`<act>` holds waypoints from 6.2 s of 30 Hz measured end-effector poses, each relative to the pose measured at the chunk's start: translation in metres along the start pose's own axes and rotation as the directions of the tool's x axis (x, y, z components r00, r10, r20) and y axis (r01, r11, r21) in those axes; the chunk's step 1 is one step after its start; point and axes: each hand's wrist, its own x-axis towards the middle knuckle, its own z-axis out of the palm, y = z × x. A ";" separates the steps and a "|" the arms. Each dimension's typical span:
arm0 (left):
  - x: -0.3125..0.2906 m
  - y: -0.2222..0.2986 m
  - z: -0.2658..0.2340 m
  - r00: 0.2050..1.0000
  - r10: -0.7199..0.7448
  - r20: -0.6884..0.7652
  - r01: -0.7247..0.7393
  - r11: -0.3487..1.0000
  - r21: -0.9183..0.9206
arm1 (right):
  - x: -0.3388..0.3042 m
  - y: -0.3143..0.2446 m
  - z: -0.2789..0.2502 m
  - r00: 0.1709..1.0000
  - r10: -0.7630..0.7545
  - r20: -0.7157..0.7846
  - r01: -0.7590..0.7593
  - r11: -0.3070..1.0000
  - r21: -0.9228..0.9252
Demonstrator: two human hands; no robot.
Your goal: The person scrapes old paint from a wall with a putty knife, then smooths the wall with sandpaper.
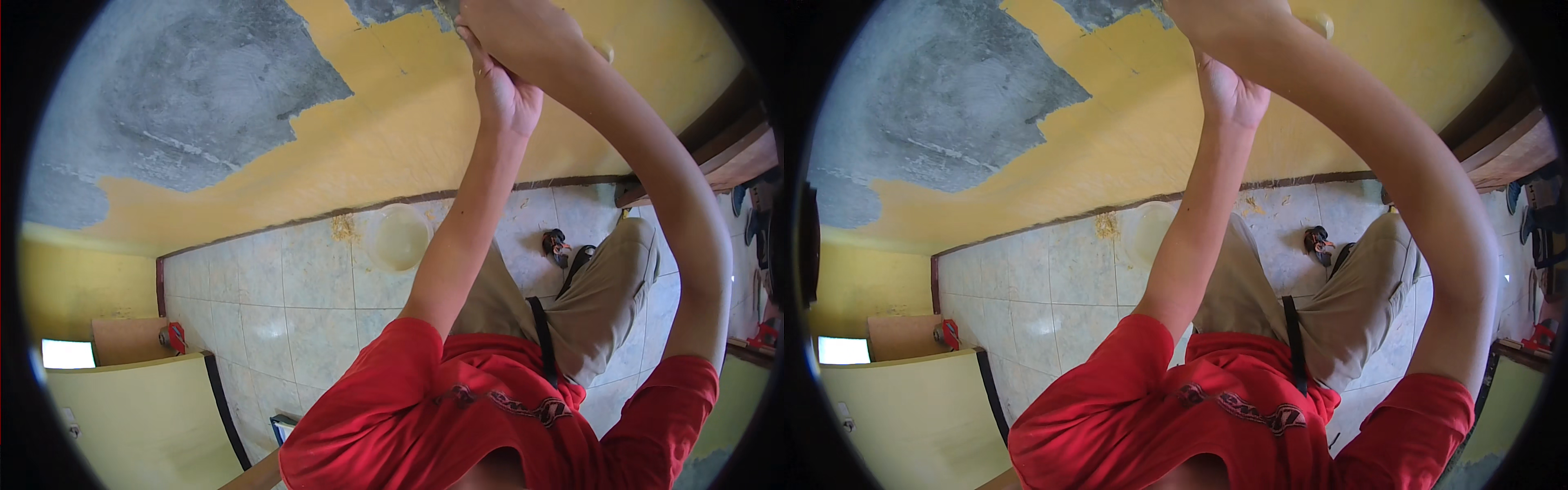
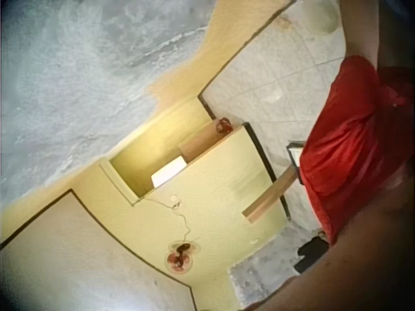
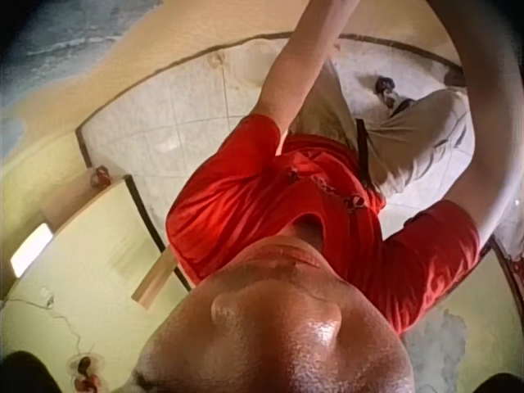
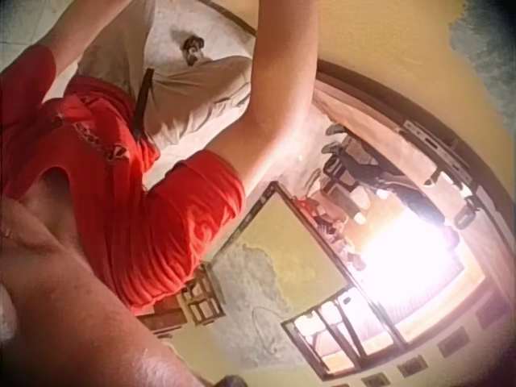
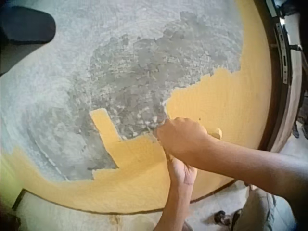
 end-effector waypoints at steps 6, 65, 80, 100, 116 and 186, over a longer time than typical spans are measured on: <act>-0.012 0.000 -0.027 0.992 -0.112 -0.051 0.115 0.991 0.060 | -0.009 0.004 0.022 0.993 0.020 0.118 -0.031 0.995 0.093; -0.022 0.019 -0.043 0.997 0.052 -0.049 -0.035 0.950 0.311 | -0.008 -0.010 0.061 0.984 0.177 0.022 -0.172 0.906 0.388; -0.011 0.013 -0.044 0.999 0.032 0.029 -0.040 0.953 0.301 | -0.001 -0.005 0.066 0.936 -0.081 -0.343 0.171 0.955 0.241; -0.018 -0.011 -0.032 0.961 -0.085 -0.263 0.083 0.996 -0.018 | -0.023 0.037 0.054 0.999 0.000 -0.055 0.017 0.950 0.312; -0.025 -0.012 -0.030 0.977 -0.077 -0.200 0.073 0.997 -0.027 | -0.013 0.008 0.055 0.993 0.001 -0.118 0.027 0.972 0.233; -0.313 0.070 -0.222 0.534 -0.069 -0.843 0.398 0.900 0.179 | -0.131 -0.046 0.242 0.736 -0.071 0.673 -0.647 -0.368 0.668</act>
